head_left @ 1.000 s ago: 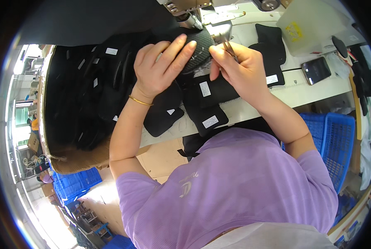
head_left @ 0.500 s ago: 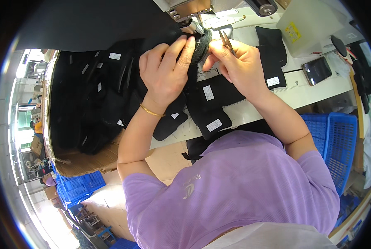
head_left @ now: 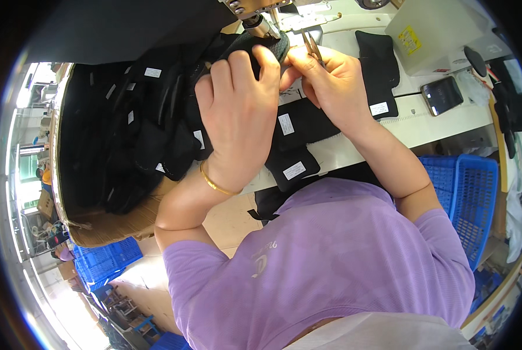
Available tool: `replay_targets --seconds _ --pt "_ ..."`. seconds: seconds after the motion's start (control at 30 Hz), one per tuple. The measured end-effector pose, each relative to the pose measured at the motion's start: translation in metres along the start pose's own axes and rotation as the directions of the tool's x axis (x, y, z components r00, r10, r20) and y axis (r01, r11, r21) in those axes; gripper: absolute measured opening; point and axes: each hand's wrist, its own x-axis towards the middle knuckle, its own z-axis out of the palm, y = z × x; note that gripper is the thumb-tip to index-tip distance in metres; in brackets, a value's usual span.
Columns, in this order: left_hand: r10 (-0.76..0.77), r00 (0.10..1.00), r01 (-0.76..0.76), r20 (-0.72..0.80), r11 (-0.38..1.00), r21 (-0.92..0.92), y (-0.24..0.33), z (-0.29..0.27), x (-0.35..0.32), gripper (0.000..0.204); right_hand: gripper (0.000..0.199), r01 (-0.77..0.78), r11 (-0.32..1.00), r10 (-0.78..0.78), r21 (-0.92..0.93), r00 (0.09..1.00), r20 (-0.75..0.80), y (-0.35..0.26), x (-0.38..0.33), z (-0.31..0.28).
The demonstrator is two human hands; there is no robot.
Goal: Stitching shoe components using an industrial sewing machine.
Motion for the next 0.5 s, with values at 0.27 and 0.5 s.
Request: replay_targets --seconds 0.27,0.5 --pt "0.130 0.957 -0.214 -0.260 0.921 -0.326 0.007 -0.008 -0.009 0.017 0.033 -0.113 0.992 0.114 0.060 0.993 -0.021 0.006 0.001 -0.007" --pt "0.084 0.955 -0.179 -0.285 0.928 -0.326 0.006 0.012 0.003 0.023 0.034 -0.104 0.987 0.103 0.126 0.995 0.012 0.006 0.002 -0.008"
